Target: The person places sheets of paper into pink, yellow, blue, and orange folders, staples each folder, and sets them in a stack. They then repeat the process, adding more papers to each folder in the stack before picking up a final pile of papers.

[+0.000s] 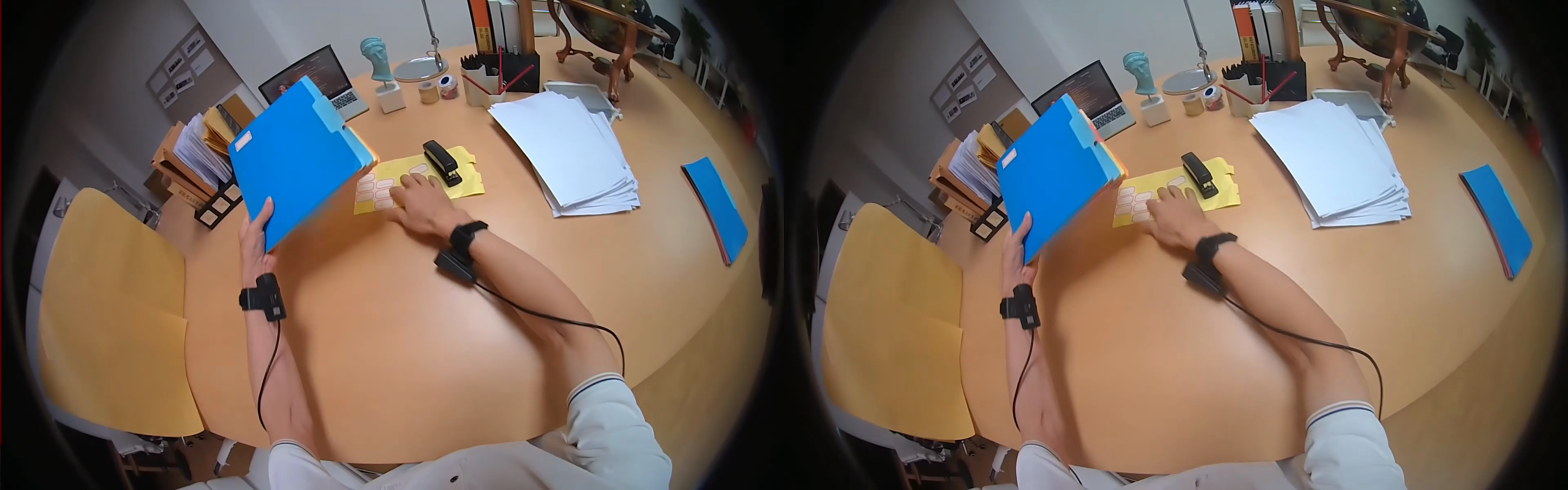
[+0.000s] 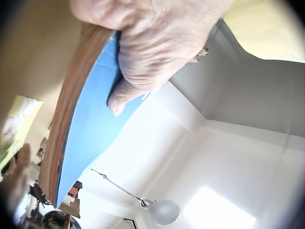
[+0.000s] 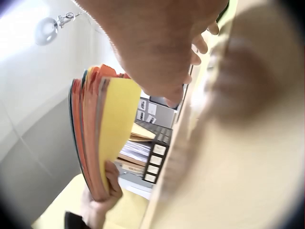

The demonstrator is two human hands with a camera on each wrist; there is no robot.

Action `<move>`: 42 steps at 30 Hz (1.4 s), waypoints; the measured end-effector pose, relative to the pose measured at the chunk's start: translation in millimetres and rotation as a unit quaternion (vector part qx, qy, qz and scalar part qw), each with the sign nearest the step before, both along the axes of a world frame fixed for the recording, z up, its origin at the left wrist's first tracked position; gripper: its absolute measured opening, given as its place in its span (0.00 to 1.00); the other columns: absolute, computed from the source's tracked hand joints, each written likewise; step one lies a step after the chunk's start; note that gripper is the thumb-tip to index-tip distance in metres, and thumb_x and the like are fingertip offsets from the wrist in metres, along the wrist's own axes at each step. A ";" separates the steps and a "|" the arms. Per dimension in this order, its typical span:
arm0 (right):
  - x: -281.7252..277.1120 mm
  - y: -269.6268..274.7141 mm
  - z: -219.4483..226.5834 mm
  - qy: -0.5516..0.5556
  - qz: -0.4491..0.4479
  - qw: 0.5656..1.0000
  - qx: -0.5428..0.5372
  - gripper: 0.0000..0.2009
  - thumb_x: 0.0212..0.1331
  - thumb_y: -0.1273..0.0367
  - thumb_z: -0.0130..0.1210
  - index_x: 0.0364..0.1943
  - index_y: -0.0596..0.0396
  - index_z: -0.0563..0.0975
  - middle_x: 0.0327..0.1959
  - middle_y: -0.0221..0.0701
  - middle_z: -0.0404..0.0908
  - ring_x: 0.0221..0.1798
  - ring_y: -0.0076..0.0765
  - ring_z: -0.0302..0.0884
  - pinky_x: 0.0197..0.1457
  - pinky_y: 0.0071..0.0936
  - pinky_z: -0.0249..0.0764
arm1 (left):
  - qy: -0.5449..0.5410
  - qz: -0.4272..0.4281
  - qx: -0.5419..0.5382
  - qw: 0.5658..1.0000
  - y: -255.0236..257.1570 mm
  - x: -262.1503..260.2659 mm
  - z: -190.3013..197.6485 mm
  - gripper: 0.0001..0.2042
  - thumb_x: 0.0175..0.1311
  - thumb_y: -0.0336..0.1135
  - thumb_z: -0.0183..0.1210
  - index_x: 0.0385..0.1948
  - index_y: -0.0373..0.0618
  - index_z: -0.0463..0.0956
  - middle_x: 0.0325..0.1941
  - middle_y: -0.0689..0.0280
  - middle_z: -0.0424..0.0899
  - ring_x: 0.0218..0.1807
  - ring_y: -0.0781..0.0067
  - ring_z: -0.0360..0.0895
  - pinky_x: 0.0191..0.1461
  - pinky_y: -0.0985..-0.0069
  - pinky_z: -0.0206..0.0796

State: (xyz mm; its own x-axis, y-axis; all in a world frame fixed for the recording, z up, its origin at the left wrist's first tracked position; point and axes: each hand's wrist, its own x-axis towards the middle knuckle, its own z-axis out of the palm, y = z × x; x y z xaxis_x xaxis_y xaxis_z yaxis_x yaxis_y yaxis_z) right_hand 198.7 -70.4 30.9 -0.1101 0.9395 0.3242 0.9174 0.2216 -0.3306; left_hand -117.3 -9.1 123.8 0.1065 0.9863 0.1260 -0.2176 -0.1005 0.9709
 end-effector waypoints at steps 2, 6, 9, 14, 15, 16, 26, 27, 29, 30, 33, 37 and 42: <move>4.1 -9.2 -10.4 -0.002 0.014 0.999 0.051 0.20 0.68 0.53 0.52 0.55 0.50 0.77 0.61 0.40 0.73 0.70 0.47 0.65 0.72 0.55 0.57 | -0.003 0.007 -0.006 1.000 21.2 8.4 -5.9 0.32 0.65 0.41 0.70 0.65 0.30 0.67 0.63 0.53 0.77 0.60 0.62 0.76 0.65 0.68 0.69; 22.1 -20.8 -7.1 -0.015 0.070 0.996 0.044 0.20 0.69 0.53 0.52 0.55 0.48 0.76 0.59 0.37 0.74 0.70 0.43 0.66 0.71 0.52 0.58 | -0.022 -0.015 -0.033 0.999 51.3 25.9 -36.1 0.33 0.63 0.41 0.71 0.64 0.31 0.69 0.63 0.55 0.78 0.62 0.65 0.75 0.67 0.71 0.66; 25.7 -24.0 -3.6 -0.015 0.094 0.994 0.062 0.19 0.69 0.53 0.52 0.56 0.48 0.76 0.58 0.35 0.73 0.70 0.41 0.66 0.70 0.51 0.59 | -0.024 -0.027 -0.038 0.999 61.4 39.1 -48.8 0.32 0.62 0.41 0.72 0.64 0.32 0.70 0.62 0.56 0.78 0.62 0.67 0.74 0.68 0.73 0.64; 25.7 -25.9 -0.6 0.000 0.090 0.995 0.033 0.21 0.67 0.51 0.53 0.56 0.47 0.75 0.59 0.34 0.73 0.72 0.39 0.63 0.76 0.57 0.52 | 0.006 -0.030 -0.048 0.998 70.2 60.1 -63.2 0.33 0.62 0.41 0.72 0.64 0.32 0.69 0.61 0.55 0.79 0.59 0.66 0.77 0.65 0.70 0.69; 26.1 -26.5 -0.2 0.000 0.090 0.996 0.028 0.21 0.67 0.51 0.53 0.56 0.47 0.75 0.59 0.34 0.73 0.72 0.39 0.63 0.76 0.57 0.52 | 0.052 -0.042 -0.041 0.997 80.2 58.6 -72.5 0.31 0.60 0.41 0.73 0.61 0.33 0.72 0.59 0.54 0.80 0.58 0.66 0.78 0.64 0.71 0.69; 25.9 -27.2 -0.3 0.001 0.088 0.995 0.036 0.21 0.67 0.51 0.53 0.57 0.48 0.75 0.60 0.34 0.73 0.72 0.40 0.64 0.76 0.57 0.53 | 0.099 -0.054 -0.034 0.993 89.0 56.8 -82.1 0.29 0.58 0.41 0.74 0.58 0.33 0.76 0.56 0.53 0.82 0.57 0.66 0.78 0.62 0.72 0.68; 25.9 -26.3 -5.8 -0.005 0.081 0.995 0.051 0.22 0.68 0.51 0.53 0.58 0.48 0.75 0.63 0.34 0.72 0.73 0.40 0.64 0.76 0.56 0.53 | 0.269 0.066 -0.117 0.954 98.6 66.9 -70.9 0.28 0.49 0.41 0.79 0.45 0.27 0.80 0.44 0.52 0.86 0.42 0.63 0.83 0.48 0.73 0.74; 25.9 -26.7 -4.9 -0.005 0.081 0.995 0.049 0.21 0.68 0.53 0.53 0.58 0.48 0.75 0.63 0.34 0.73 0.72 0.41 0.64 0.74 0.53 0.55 | 0.255 0.053 -0.092 0.961 100.6 66.7 -72.4 0.26 0.49 0.41 0.79 0.42 0.28 0.81 0.41 0.53 0.87 0.39 0.64 0.83 0.46 0.73 0.74; 25.0 -27.2 -4.8 -0.002 0.078 0.996 0.051 0.21 0.68 0.52 0.54 0.58 0.48 0.75 0.63 0.34 0.73 0.72 0.41 0.64 0.74 0.53 0.55 | 0.240 0.035 -0.065 0.968 103.8 66.5 -74.8 0.24 0.49 0.41 0.79 0.40 0.29 0.82 0.39 0.55 0.87 0.35 0.65 0.83 0.44 0.73 0.74; 25.0 -26.9 -5.1 0.001 0.078 0.995 0.054 0.21 0.68 0.52 0.54 0.58 0.47 0.75 0.63 0.34 0.73 0.72 0.40 0.64 0.74 0.53 0.55 | 0.250 0.048 -0.053 0.966 104.8 66.5 -75.6 0.23 0.49 0.40 0.79 0.38 0.30 0.82 0.38 0.56 0.87 0.35 0.67 0.83 0.43 0.73 0.73; 24.4 -27.1 -6.9 -0.002 0.071 0.996 0.054 0.22 0.67 0.52 0.54 0.59 0.46 0.75 0.64 0.34 0.73 0.73 0.41 0.64 0.74 0.53 0.55 | 0.252 0.055 -0.028 0.966 104.7 66.3 -77.9 0.21 0.50 0.39 0.79 0.36 0.29 0.83 0.37 0.57 0.86 0.34 0.69 0.81 0.40 0.72 0.72; 25.2 -29.0 -7.9 0.008 0.062 0.996 0.059 0.24 0.65 0.52 0.56 0.60 0.48 0.75 0.64 0.38 0.72 0.72 0.43 0.65 0.73 0.53 0.56 | 0.279 0.099 0.015 0.955 102.1 69.5 -83.1 0.22 0.49 0.39 0.79 0.36 0.28 0.83 0.33 0.60 0.85 0.32 0.70 0.79 0.38 0.70 0.71; 32.2 -44.3 7.2 0.139 0.086 0.965 0.203 0.27 0.54 0.63 0.64 0.59 0.56 0.75 0.58 0.45 0.75 0.66 0.51 0.70 0.71 0.48 0.62 | 0.416 0.288 0.057 0.861 83.6 74.7 -97.8 0.34 0.51 0.47 0.77 0.53 0.29 0.77 0.56 0.43 0.81 0.52 0.55 0.80 0.57 0.58 0.71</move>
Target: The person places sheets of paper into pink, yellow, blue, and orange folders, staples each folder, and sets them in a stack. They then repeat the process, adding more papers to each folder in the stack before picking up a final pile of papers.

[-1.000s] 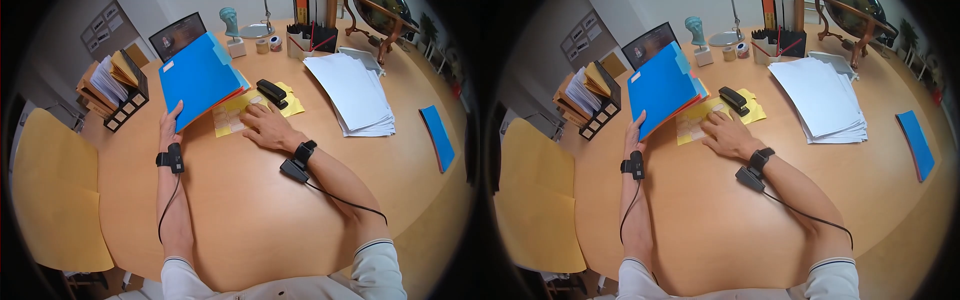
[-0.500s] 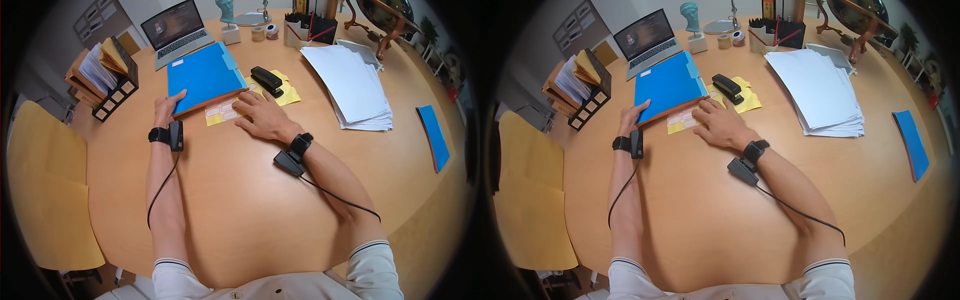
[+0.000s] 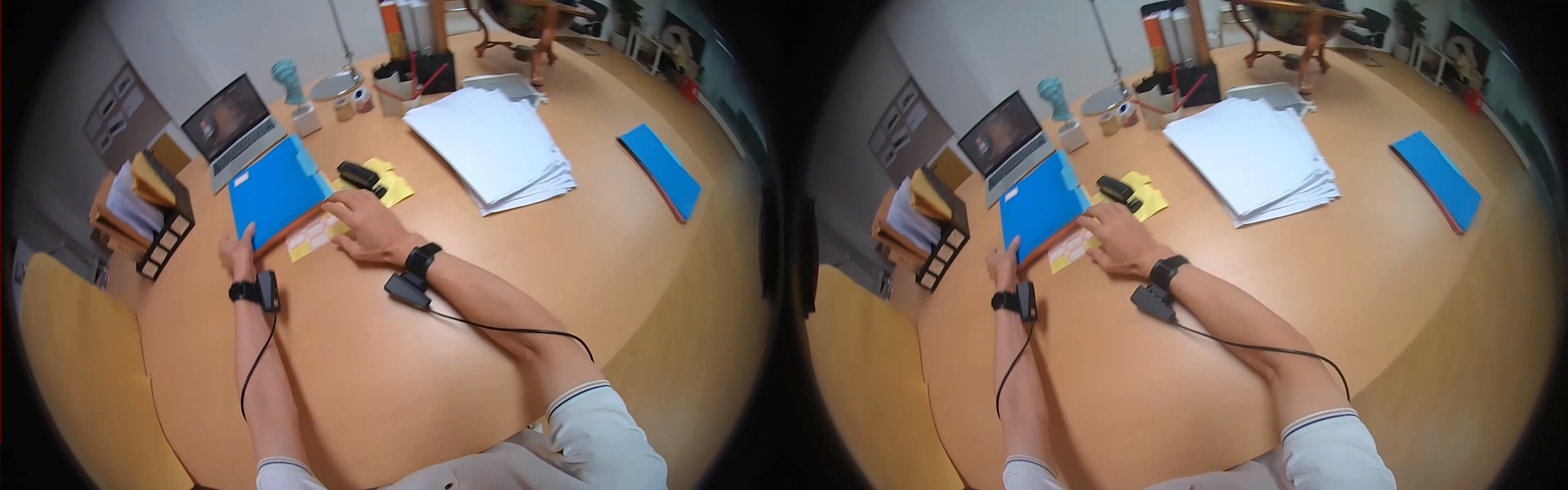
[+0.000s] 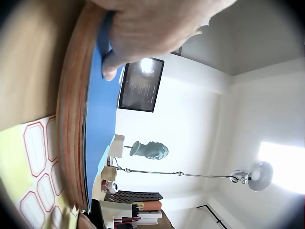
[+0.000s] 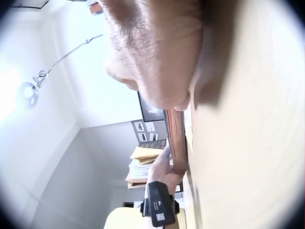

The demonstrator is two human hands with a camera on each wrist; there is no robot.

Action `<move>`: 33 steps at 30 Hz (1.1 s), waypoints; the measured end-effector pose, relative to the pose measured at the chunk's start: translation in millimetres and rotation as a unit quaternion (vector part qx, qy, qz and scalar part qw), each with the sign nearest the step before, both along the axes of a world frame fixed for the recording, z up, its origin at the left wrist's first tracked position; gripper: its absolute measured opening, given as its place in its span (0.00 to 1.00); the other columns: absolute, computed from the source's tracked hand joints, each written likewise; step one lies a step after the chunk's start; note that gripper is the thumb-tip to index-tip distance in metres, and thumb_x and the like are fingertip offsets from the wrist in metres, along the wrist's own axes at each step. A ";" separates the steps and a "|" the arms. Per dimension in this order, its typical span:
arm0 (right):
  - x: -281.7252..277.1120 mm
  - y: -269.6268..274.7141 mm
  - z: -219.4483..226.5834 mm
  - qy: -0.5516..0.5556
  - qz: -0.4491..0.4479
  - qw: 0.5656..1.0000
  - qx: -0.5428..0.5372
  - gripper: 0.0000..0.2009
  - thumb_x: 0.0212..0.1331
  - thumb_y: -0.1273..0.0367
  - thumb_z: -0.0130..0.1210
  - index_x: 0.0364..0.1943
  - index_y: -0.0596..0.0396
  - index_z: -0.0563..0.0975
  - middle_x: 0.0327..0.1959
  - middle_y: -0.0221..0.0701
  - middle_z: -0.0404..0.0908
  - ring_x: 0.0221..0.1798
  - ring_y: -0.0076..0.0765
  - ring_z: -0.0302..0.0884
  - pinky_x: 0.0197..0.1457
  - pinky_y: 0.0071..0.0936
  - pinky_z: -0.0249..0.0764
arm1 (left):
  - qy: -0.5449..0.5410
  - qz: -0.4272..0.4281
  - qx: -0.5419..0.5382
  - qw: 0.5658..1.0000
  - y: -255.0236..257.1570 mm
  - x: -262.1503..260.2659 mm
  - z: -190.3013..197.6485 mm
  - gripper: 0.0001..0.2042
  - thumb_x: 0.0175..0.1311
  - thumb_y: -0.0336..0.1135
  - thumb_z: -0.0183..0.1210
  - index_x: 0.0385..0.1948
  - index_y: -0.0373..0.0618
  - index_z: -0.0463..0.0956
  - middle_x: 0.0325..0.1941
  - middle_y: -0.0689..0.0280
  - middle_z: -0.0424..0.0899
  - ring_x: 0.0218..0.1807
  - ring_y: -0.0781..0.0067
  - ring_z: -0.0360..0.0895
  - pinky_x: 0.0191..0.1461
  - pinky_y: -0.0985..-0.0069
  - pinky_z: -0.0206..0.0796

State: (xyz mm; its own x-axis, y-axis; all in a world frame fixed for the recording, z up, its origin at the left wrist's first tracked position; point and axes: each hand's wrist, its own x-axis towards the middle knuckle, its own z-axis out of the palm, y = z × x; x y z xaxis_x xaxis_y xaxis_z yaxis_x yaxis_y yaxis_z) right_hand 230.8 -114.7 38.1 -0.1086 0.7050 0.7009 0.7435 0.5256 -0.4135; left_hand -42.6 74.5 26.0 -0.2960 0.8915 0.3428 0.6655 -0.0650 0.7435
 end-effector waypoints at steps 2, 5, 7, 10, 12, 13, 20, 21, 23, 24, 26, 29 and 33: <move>8.9 -15.4 6.8 0.007 -0.040 0.998 0.049 0.28 0.50 0.68 0.67 0.57 0.58 0.75 0.56 0.45 0.77 0.62 0.52 0.73 0.67 0.43 0.68 | 0.018 0.067 -0.007 0.998 3.8 -13.9 -14.1 0.37 0.53 0.52 0.74 0.60 0.35 0.72 0.65 0.38 0.73 0.61 0.46 0.75 0.66 0.50 0.65; 36.5 -52.6 38.0 0.015 -0.144 0.981 0.127 0.27 0.48 0.70 0.68 0.55 0.60 0.75 0.52 0.46 0.78 0.57 0.53 0.75 0.62 0.44 0.71 | 0.092 0.113 0.133 0.980 -3.5 -28.8 -20.7 0.28 0.61 0.50 0.68 0.56 0.37 0.77 0.56 0.47 0.81 0.56 0.49 0.78 0.60 0.52 0.68; 84.1 -56.7 47.5 -0.021 -0.272 0.948 0.162 0.23 0.51 0.65 0.67 0.50 0.61 0.76 0.49 0.47 0.79 0.51 0.55 0.76 0.55 0.45 0.71 | -0.002 0.030 0.158 0.987 -29.2 -14.1 5.8 0.23 0.65 0.47 0.66 0.53 0.37 0.78 0.52 0.51 0.83 0.53 0.55 0.79 0.57 0.57 0.70; 177.8 -62.2 62.4 -0.002 -0.484 0.873 0.059 0.26 0.53 0.53 0.68 0.46 0.62 0.80 0.47 0.45 0.82 0.52 0.53 0.78 0.56 0.49 0.74 | -0.129 -0.147 0.180 0.964 -68.6 22.9 40.0 0.17 0.72 0.43 0.61 0.49 0.36 0.81 0.45 0.58 0.86 0.48 0.66 0.81 0.53 0.68 0.72; 240.0 -84.2 77.8 0.069 -0.540 0.824 -0.158 0.33 0.49 0.43 0.68 0.43 0.63 0.84 0.52 0.47 0.84 0.57 0.56 0.80 0.55 0.52 0.78 | -0.168 -0.295 0.136 0.931 -105.3 61.0 61.4 0.15 0.76 0.41 0.58 0.47 0.36 0.81 0.41 0.62 0.87 0.44 0.73 0.80 0.52 0.75 0.72; 260.2 -97.1 84.3 0.113 -0.543 0.793 -0.252 0.33 0.46 0.42 0.70 0.44 0.59 0.85 0.52 0.46 0.84 0.57 0.55 0.80 0.55 0.50 0.77 | -0.175 -0.345 0.097 0.917 -130.5 83.3 73.2 0.16 0.77 0.42 0.56 0.47 0.36 0.82 0.40 0.64 0.87 0.43 0.75 0.80 0.52 0.76 0.72; 369.9 -103.7 17.3 0.227 -0.503 0.762 -0.340 0.34 0.37 0.45 0.76 0.43 0.58 0.85 0.43 0.42 0.87 0.51 0.49 0.83 0.52 0.46 0.77 | -0.284 -0.489 -0.332 0.755 -196.1 216.6 76.6 0.42 0.75 0.63 0.49 0.70 0.25 0.56 0.67 0.41 0.69 0.68 0.51 0.70 0.71 0.61 0.64; 393.1 -86.2 -7.2 0.244 -0.457 0.785 -0.339 0.33 0.35 0.48 0.78 0.43 0.58 0.86 0.43 0.42 0.88 0.50 0.48 0.85 0.51 0.45 0.78 | -0.286 -0.488 -0.334 0.754 -193.4 234.9 72.4 0.42 0.75 0.63 0.49 0.70 0.25 0.56 0.67 0.41 0.69 0.68 0.51 0.70 0.71 0.61 0.64; 354.8 -96.3 30.5 0.175 -0.461 0.781 -0.384 0.28 0.32 0.59 0.80 0.42 0.59 0.86 0.44 0.44 0.88 0.47 0.47 0.87 0.49 0.41 0.80 | -0.349 -0.460 -0.412 0.705 -181.0 270.2 59.2 0.48 0.74 0.66 0.47 0.72 0.22 0.45 0.74 0.34 0.56 0.76 0.43 0.60 0.76 0.52 0.58; 335.8 -95.0 36.1 0.172 -0.465 0.778 -0.384 0.28 0.32 0.59 0.80 0.42 0.59 0.86 0.44 0.44 0.88 0.47 0.47 0.87 0.49 0.41 0.80 | -0.351 -0.463 -0.413 0.701 -173.5 288.1 53.6 0.48 0.74 0.66 0.47 0.72 0.22 0.45 0.74 0.34 0.56 0.76 0.43 0.60 0.76 0.52 0.58; 314.2 -93.7 38.4 0.121 -0.517 0.762 -0.369 0.26 0.33 0.65 0.79 0.41 0.61 0.86 0.41 0.43 0.88 0.46 0.48 0.87 0.48 0.40 0.81 | -0.419 -0.459 -0.449 0.642 -161.5 317.8 46.6 0.51 0.73 0.67 0.47 0.73 0.20 0.41 0.77 0.33 0.52 0.78 0.42 0.56 0.77 0.47 0.53; 293.2 -100.5 47.5 0.149 -0.500 0.767 -0.374 0.23 0.35 0.68 0.77 0.39 0.65 0.84 0.39 0.46 0.88 0.46 0.49 0.88 0.46 0.38 0.82 | -0.436 -0.477 -0.462 0.608 -170.8 341.8 55.8 0.47 0.71 0.65 0.52 0.73 0.27 0.49 0.76 0.42 0.58 0.75 0.48 0.62 0.73 0.48 0.60; 290.2 -120.8 20.5 0.293 -0.418 0.796 -0.326 0.23 0.34 0.69 0.77 0.36 0.67 0.82 0.37 0.49 0.86 0.43 0.48 0.87 0.44 0.39 0.81 | -0.418 -0.474 -0.437 0.640 -163.2 355.5 35.0 0.35 0.71 0.55 0.60 0.68 0.37 0.65 0.67 0.52 0.74 0.64 0.57 0.76 0.62 0.55 0.74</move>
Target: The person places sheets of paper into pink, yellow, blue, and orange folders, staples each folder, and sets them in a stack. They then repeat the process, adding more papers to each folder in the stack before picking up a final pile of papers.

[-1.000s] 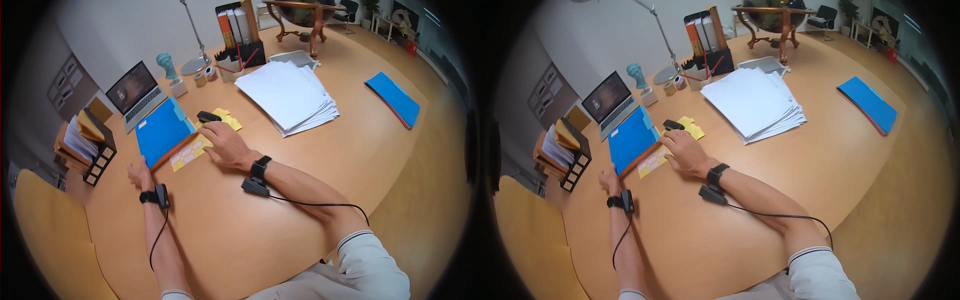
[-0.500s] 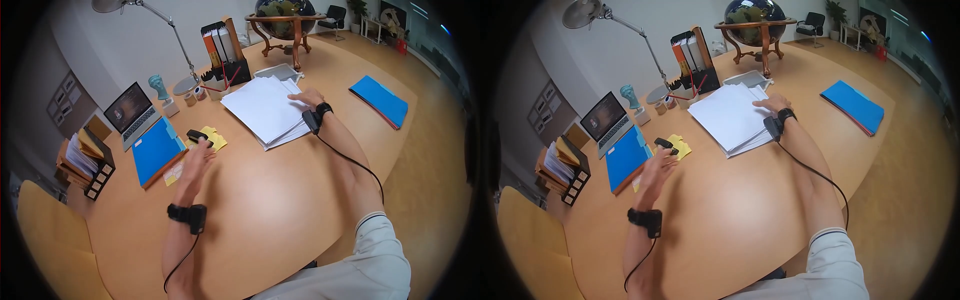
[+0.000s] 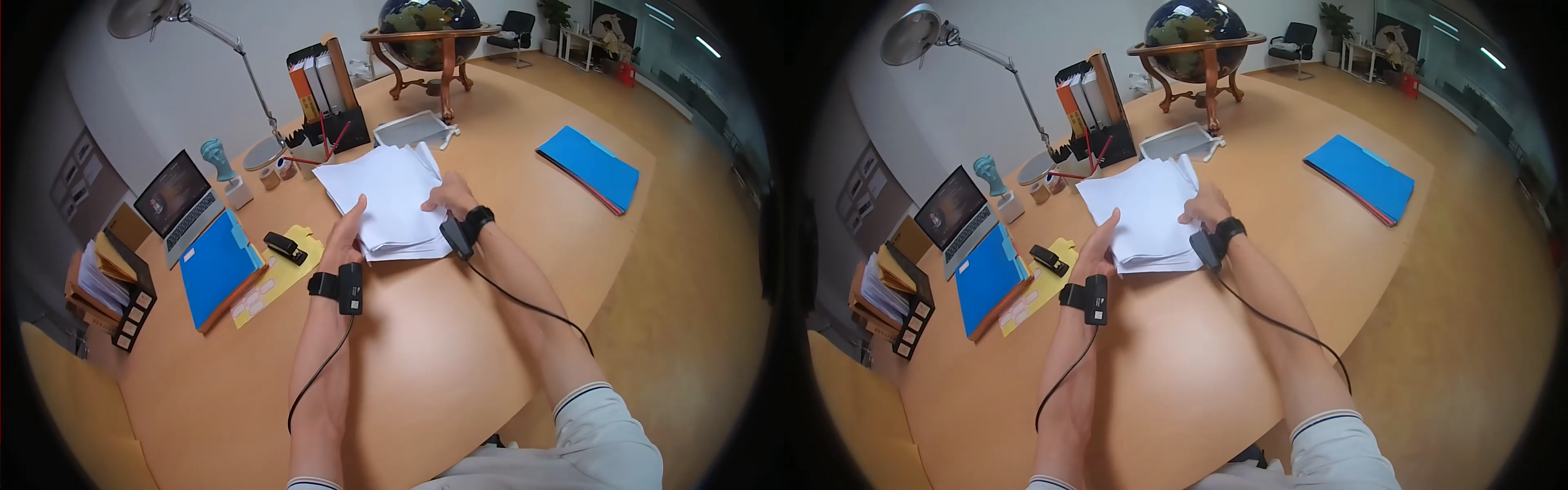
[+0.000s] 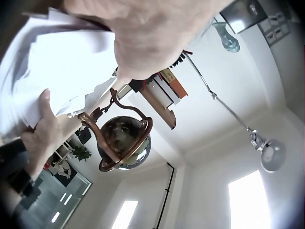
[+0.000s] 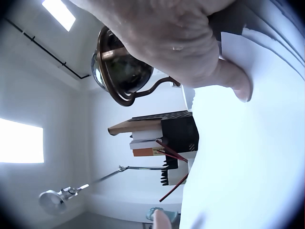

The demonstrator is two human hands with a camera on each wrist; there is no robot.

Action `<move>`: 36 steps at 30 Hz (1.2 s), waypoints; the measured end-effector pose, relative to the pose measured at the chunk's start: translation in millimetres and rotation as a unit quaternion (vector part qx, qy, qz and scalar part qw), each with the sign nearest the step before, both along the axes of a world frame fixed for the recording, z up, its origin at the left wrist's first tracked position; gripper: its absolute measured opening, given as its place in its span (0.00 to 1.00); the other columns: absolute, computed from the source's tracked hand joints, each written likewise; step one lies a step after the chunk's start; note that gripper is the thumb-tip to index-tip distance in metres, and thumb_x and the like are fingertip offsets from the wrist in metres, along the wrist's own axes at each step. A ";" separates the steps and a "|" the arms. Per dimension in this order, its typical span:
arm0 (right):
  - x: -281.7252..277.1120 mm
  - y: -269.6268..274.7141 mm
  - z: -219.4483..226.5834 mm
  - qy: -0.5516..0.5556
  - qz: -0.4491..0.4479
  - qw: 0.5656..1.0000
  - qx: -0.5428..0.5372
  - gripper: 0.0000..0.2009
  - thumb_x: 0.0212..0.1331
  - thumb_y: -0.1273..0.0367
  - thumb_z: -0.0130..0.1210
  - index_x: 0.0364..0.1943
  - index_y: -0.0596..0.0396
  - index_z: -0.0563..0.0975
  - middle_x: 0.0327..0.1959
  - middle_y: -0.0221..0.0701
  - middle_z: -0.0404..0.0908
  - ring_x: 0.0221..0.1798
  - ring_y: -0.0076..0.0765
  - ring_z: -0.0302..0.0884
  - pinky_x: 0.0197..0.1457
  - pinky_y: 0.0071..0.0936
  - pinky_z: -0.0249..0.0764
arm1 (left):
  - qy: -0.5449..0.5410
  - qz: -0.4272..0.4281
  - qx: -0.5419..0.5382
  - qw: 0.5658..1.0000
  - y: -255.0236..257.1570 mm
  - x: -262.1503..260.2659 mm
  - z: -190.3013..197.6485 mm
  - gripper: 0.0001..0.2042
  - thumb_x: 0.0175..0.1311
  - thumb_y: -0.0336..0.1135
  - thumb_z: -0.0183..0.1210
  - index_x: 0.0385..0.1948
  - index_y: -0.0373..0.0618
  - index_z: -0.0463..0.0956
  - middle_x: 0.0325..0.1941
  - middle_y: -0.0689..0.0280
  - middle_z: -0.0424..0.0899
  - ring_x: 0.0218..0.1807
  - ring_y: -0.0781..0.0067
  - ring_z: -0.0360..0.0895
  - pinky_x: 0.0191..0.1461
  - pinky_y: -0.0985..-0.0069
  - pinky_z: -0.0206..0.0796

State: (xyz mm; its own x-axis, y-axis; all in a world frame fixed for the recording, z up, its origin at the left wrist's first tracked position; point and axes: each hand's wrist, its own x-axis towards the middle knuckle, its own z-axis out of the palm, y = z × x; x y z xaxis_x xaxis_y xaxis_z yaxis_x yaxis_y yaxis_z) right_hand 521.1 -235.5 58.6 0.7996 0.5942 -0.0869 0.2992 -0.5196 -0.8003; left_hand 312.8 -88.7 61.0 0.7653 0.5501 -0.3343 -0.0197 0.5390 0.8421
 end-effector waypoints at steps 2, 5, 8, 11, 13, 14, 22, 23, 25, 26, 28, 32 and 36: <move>-5.3 -2.8 -25.5 0.071 0.033 0.985 0.153 0.22 0.36 0.75 0.74 0.40 0.69 0.81 0.36 0.45 0.85 0.40 0.43 0.85 0.42 0.38 0.80 | 0.046 0.038 0.015 0.998 -9.3 -7.8 0.4 0.27 0.70 0.45 0.64 0.62 0.35 0.70 0.55 0.53 0.83 0.52 0.57 0.84 0.54 0.60 0.81; -33.4 -38.6 -12.7 0.164 0.068 0.960 0.218 0.23 0.41 0.81 0.69 0.47 0.71 0.80 0.41 0.41 0.85 0.42 0.38 0.84 0.46 0.34 0.79 | -0.007 0.039 -0.046 0.998 -11.6 -32.2 -5.9 0.21 0.64 0.32 0.69 0.56 0.37 0.74 0.52 0.53 0.83 0.50 0.59 0.85 0.53 0.62 0.83; -59.0 -69.3 3.8 0.145 0.146 0.931 0.300 0.25 0.46 0.81 0.66 0.54 0.70 0.79 0.48 0.39 0.85 0.47 0.34 0.84 0.55 0.29 0.78 | -0.019 0.063 0.069 0.995 -23.3 -49.6 0.7 0.25 0.59 0.26 0.71 0.57 0.33 0.73 0.52 0.53 0.83 0.51 0.58 0.84 0.57 0.64 0.79; -69.8 -75.4 28.2 0.057 0.169 0.913 0.367 0.28 0.45 0.77 0.70 0.56 0.67 0.79 0.49 0.37 0.86 0.47 0.31 0.83 0.53 0.30 0.80 | -0.062 0.110 0.192 0.973 -39.1 -68.0 31.6 0.26 0.56 0.25 0.72 0.57 0.33 0.74 0.53 0.56 0.83 0.54 0.61 0.81 0.61 0.65 0.75; -71.1 -73.8 50.0 0.033 0.179 0.897 0.402 0.28 0.44 0.75 0.72 0.55 0.66 0.79 0.48 0.37 0.86 0.47 0.32 0.84 0.53 0.31 0.80 | -0.116 0.132 0.243 0.954 -46.8 -76.6 59.1 0.25 0.55 0.25 0.73 0.56 0.34 0.74 0.53 0.58 0.82 0.55 0.62 0.80 0.62 0.66 0.73; -72.1 -73.5 62.1 0.010 0.188 0.880 0.436 0.29 0.44 0.74 0.73 0.55 0.64 0.79 0.48 0.36 0.86 0.46 0.32 0.84 0.54 0.31 0.80 | -0.133 0.128 0.300 0.936 -43.9 -84.0 72.1 0.26 0.55 0.27 0.73 0.56 0.34 0.75 0.53 0.59 0.82 0.56 0.64 0.79 0.63 0.66 0.70; -85.2 -93.9 118.4 -0.072 0.235 0.896 0.370 0.46 0.38 0.67 0.79 0.68 0.57 0.67 0.61 0.39 0.77 0.63 0.42 0.74 0.67 0.37 0.72 | -0.123 0.126 0.413 0.894 -75.5 -126.4 111.7 0.26 0.60 0.29 0.70 0.61 0.36 0.73 0.59 0.61 0.79 0.63 0.65 0.74 0.67 0.67 0.65; -87.0 -95.8 115.6 -0.077 0.225 0.899 0.368 0.46 0.38 0.67 0.79 0.68 0.57 0.67 0.61 0.39 0.77 0.63 0.42 0.74 0.67 0.37 0.72 | -0.128 0.116 0.411 0.895 -77.6 -126.1 108.4 0.26 0.60 0.29 0.70 0.61 0.36 0.73 0.59 0.61 0.79 0.63 0.65 0.74 0.67 0.67 0.65; -88.8 -93.8 104.3 -0.042 0.264 0.881 0.391 0.41 0.41 0.69 0.78 0.64 0.57 0.71 0.59 0.37 0.78 0.61 0.39 0.76 0.64 0.36 0.74 | -0.165 0.163 0.411 0.882 -79.0 -123.6 98.6 0.26 0.58 0.32 0.72 0.59 0.36 0.75 0.56 0.64 0.82 0.55 0.68 0.78 0.62 0.70 0.67; -89.2 -91.1 97.8 -0.045 0.257 0.884 0.389 0.41 0.41 0.69 0.78 0.64 0.57 0.71 0.59 0.37 0.78 0.61 0.39 0.76 0.64 0.36 0.74 | -0.168 0.157 0.408 0.884 -76.1 -121.5 91.4 0.26 0.58 0.32 0.72 0.59 0.36 0.75 0.56 0.64 0.82 0.55 0.68 0.78 0.62 0.70 0.67; -91.8 -82.1 82.9 -0.004 0.262 0.882 0.393 0.34 0.44 0.72 0.77 0.61 0.57 0.75 0.56 0.35 0.81 0.58 0.34 0.78 0.61 0.34 0.75 | -0.131 0.154 0.435 0.878 -69.8 -115.9 76.1 0.26 0.61 0.34 0.71 0.59 0.35 0.74 0.56 0.64 0.82 0.56 0.70 0.77 0.61 0.72 0.67; -107.7 -68.7 71.1 -0.002 0.200 0.874 0.442 0.19 0.50 0.72 0.74 0.47 0.60 0.83 0.41 0.31 0.87 0.45 0.27 0.82 0.52 0.29 0.78 | -0.110 0.221 0.448 0.859 -90.2 -89.1 75.7 0.24 0.66 0.38 0.68 0.59 0.34 0.74 0.55 0.64 0.82 0.56 0.72 0.77 0.61 0.73 0.67; -116.5 -77.4 111.1 -0.035 0.153 0.874 0.460 0.15 0.52 0.71 0.72 0.43 0.62 0.84 0.39 0.31 0.87 0.42 0.26 0.82 0.48 0.28 0.79 | -0.157 0.238 0.477 0.831 -99.0 -78.1 118.5 0.24 0.71 0.42 0.64 0.60 0.32 0.73 0.56 0.62 0.81 0.57 0.71 0.76 0.63 0.72 0.66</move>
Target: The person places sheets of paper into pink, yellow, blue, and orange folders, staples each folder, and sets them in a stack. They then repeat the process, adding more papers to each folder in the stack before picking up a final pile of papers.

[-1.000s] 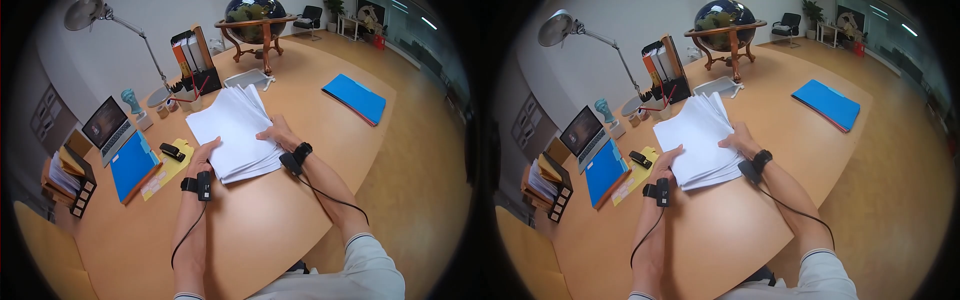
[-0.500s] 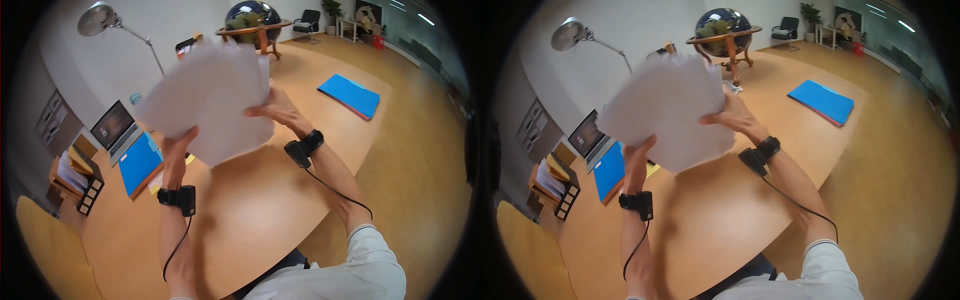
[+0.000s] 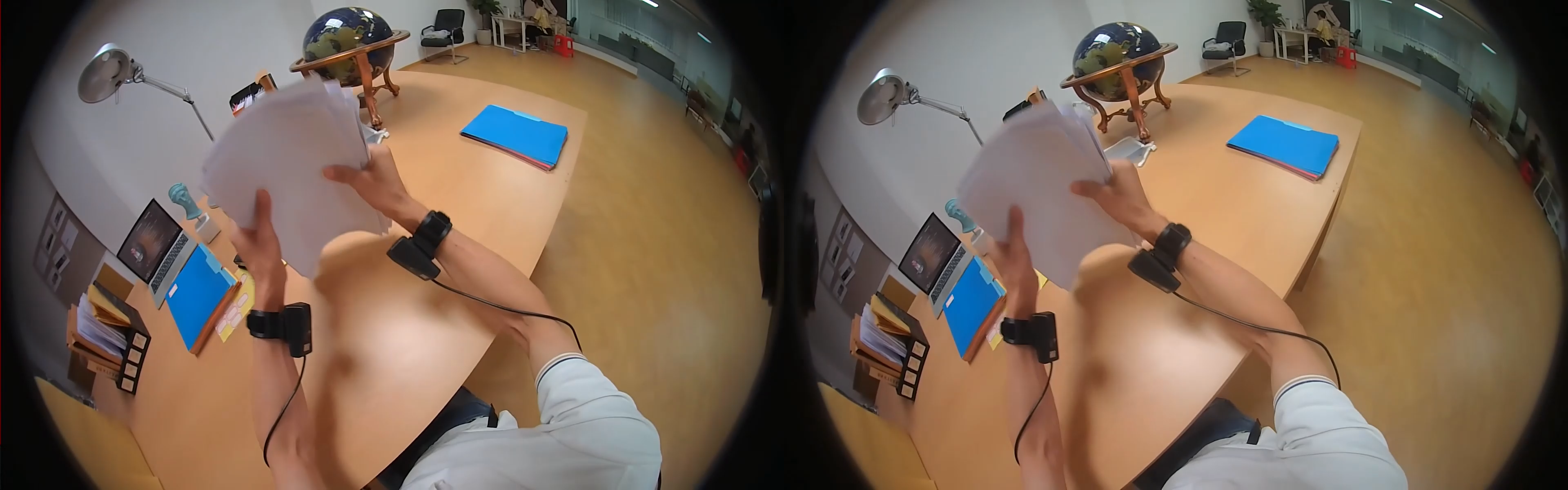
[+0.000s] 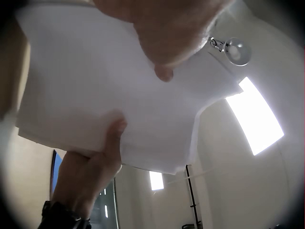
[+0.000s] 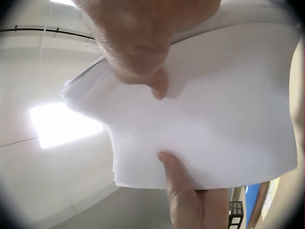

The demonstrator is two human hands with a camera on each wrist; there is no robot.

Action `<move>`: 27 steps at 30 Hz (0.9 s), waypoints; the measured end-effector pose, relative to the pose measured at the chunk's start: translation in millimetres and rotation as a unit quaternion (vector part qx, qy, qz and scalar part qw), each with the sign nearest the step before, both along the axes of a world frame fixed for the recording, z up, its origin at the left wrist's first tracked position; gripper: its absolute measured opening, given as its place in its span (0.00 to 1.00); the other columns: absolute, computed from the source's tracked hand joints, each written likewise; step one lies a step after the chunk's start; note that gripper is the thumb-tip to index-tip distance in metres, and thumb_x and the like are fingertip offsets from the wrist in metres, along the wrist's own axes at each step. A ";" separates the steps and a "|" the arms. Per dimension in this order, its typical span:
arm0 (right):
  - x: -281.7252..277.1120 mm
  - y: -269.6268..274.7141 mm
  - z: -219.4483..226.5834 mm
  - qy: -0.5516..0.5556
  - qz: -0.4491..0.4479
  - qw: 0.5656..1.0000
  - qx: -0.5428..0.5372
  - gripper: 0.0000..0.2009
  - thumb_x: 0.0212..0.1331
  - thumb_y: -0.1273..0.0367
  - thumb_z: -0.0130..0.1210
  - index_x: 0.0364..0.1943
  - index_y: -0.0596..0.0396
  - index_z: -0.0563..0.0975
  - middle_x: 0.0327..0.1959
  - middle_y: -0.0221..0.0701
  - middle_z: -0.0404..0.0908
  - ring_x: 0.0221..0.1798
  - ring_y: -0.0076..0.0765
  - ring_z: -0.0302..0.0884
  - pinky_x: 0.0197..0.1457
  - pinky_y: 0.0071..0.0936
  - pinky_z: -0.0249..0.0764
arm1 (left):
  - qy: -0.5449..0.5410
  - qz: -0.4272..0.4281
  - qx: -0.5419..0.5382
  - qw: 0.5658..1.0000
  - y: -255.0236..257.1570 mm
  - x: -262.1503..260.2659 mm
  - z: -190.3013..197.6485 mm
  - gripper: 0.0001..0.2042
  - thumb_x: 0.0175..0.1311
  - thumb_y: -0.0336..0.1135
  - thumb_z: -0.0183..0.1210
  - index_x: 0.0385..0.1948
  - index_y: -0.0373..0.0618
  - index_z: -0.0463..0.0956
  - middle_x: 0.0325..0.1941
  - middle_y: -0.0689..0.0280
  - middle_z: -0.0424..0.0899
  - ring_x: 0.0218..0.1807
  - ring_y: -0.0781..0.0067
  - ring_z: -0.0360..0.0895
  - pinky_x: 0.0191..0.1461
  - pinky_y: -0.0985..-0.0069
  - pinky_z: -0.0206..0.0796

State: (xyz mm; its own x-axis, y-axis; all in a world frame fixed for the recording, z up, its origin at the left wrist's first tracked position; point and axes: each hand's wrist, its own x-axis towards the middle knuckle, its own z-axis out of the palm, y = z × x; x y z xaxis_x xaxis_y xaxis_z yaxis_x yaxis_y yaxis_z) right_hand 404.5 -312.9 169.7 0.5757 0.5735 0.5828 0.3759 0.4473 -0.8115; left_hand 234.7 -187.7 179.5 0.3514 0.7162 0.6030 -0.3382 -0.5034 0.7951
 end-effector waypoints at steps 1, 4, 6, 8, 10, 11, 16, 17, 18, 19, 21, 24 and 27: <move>-0.9 -5.6 13.5 -0.008 -0.009 1.000 0.010 0.16 0.52 0.71 0.72 0.45 0.62 0.83 0.39 0.32 0.87 0.42 0.26 0.82 0.48 0.28 0.79 | -0.019 -0.006 0.015 1.000 -0.5 0.6 10.1 0.25 0.72 0.42 0.62 0.62 0.32 0.72 0.58 0.61 0.81 0.59 0.70 0.75 0.65 0.71 0.64; 0.4 -19.3 32.3 -0.001 0.058 0.998 0.039 0.23 0.50 0.68 0.73 0.51 0.62 0.81 0.44 0.34 0.87 0.45 0.29 0.83 0.51 0.29 0.79 | -0.004 -0.018 0.025 0.999 2.8 -7.5 25.3 0.27 0.70 0.43 0.65 0.62 0.32 0.71 0.59 0.60 0.81 0.60 0.69 0.76 0.65 0.71 0.65; 7.7 -20.5 15.3 -0.020 0.051 0.998 0.012 0.27 0.49 0.68 0.74 0.54 0.62 0.79 0.47 0.36 0.86 0.48 0.32 0.83 0.54 0.31 0.79 | 0.015 0.015 0.045 0.999 11.4 -8.9 4.5 0.27 0.68 0.43 0.67 0.62 0.33 0.71 0.58 0.60 0.81 0.58 0.68 0.76 0.64 0.71 0.66; 19.8 -22.4 -11.6 -0.040 0.045 0.998 -0.010 0.30 0.48 0.67 0.74 0.58 0.62 0.77 0.50 0.37 0.85 0.50 0.34 0.83 0.56 0.32 0.78 | 0.038 0.040 0.035 0.998 18.3 -6.0 -29.0 0.32 0.64 0.44 0.71 0.63 0.34 0.69 0.58 0.57 0.80 0.58 0.66 0.77 0.64 0.70 0.68; 27.4 -22.1 -48.0 -0.025 0.042 0.996 -0.075 0.34 0.46 0.68 0.75 0.61 0.62 0.76 0.54 0.38 0.84 0.55 0.36 0.82 0.61 0.34 0.77 | 0.091 0.026 0.027 0.995 29.4 -3.7 -65.7 0.33 0.64 0.45 0.71 0.64 0.33 0.68 0.58 0.55 0.80 0.60 0.64 0.76 0.65 0.68 0.67; 27.8 -20.7 -60.8 -0.025 0.053 0.996 -0.073 0.34 0.46 0.68 0.75 0.61 0.62 0.76 0.54 0.38 0.84 0.55 0.36 0.82 0.61 0.34 0.77 | 0.093 0.037 0.028 0.995 31.1 -2.2 -78.0 0.33 0.64 0.45 0.71 0.64 0.33 0.68 0.58 0.55 0.80 0.60 0.64 0.76 0.65 0.68 0.67; 12.3 -12.4 -83.3 0.068 0.005 0.994 -0.090 0.29 0.51 0.72 0.72 0.60 0.61 0.77 0.50 0.38 0.86 0.50 0.33 0.83 0.55 0.30 0.79 | 0.023 0.087 0.041 0.995 12.3 13.8 -91.7 0.31 0.66 0.51 0.68 0.58 0.31 0.70 0.54 0.51 0.80 0.57 0.61 0.75 0.63 0.66 0.67; 8.7 -10.6 -81.4 0.066 0.020 0.993 -0.092 0.29 0.51 0.72 0.72 0.60 0.61 0.77 0.50 0.38 0.86 0.50 0.33 0.83 0.55 0.30 0.79 | 0.024 0.102 0.041 0.994 11.2 15.8 -89.9 0.31 0.66 0.51 0.68 0.58 0.31 0.70 0.54 0.51 0.80 0.57 0.61 0.75 0.63 0.66 0.67; 4.1 -9.7 -78.5 0.059 0.001 0.997 -0.058 0.26 0.53 0.73 0.71 0.58 0.61 0.78 0.49 0.37 0.86 0.48 0.31 0.83 0.52 0.30 0.80 | 0.022 0.101 0.028 0.994 12.0 16.7 -86.8 0.30 0.67 0.51 0.67 0.54 0.31 0.70 0.52 0.51 0.80 0.54 0.62 0.76 0.60 0.65 0.68; -1.4 -8.2 -76.5 0.053 -0.014 0.998 -0.025 0.23 0.54 0.74 0.69 0.56 0.62 0.79 0.47 0.37 0.86 0.46 0.30 0.82 0.50 0.29 0.80 | 0.021 0.102 0.015 0.994 13.7 15.7 -84.4 0.29 0.68 0.52 0.66 0.51 0.30 0.71 0.50 0.50 0.81 0.51 0.63 0.76 0.58 0.65 0.69; 5.0 -6.7 -74.6 0.070 -0.014 0.996 -0.053 0.20 0.56 0.74 0.69 0.54 0.63 0.80 0.47 0.36 0.86 0.44 0.29 0.82 0.48 0.29 0.80 | -0.054 0.111 0.028 0.992 4.1 16.6 -67.4 0.24 0.69 0.47 0.66 0.46 0.31 0.70 0.45 0.51 0.82 0.45 0.65 0.76 0.53 0.65 0.70; 10.1 -15.5 -64.6 0.057 0.024 0.996 -0.065 0.19 0.57 0.73 0.69 0.52 0.63 0.80 0.46 0.36 0.86 0.45 0.30 0.82 0.50 0.30 0.79 | -0.018 0.117 0.075 0.990 9.7 10.6 -63.4 0.18 0.71 0.38 0.63 0.49 0.31 0.69 0.44 0.50 0.82 0.44 0.60 0.78 0.49 0.67 0.71; 6.5 -24.2 -65.8 0.016 0.039 0.993 -0.111 0.18 0.58 0.72 0.68 0.52 0.62 0.81 0.46 0.36 0.86 0.48 0.31 0.82 0.52 0.30 0.78 | 0.016 0.097 0.096 0.990 24.4 6.0 -94.1 0.18 0.72 0.38 0.62 0.50 0.32 0.68 0.46 0.47 0.81 0.45 0.56 0.80 0.50 0.64 0.71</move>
State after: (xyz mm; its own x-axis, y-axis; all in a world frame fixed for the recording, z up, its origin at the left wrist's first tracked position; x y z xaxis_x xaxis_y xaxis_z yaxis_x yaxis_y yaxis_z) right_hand 411.0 -337.1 103.9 0.5403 0.7297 0.4191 0.3191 0.2832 -0.9044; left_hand 240.7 -163.4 85.5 0.2392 0.6449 0.7259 -0.1967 -0.6999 0.6866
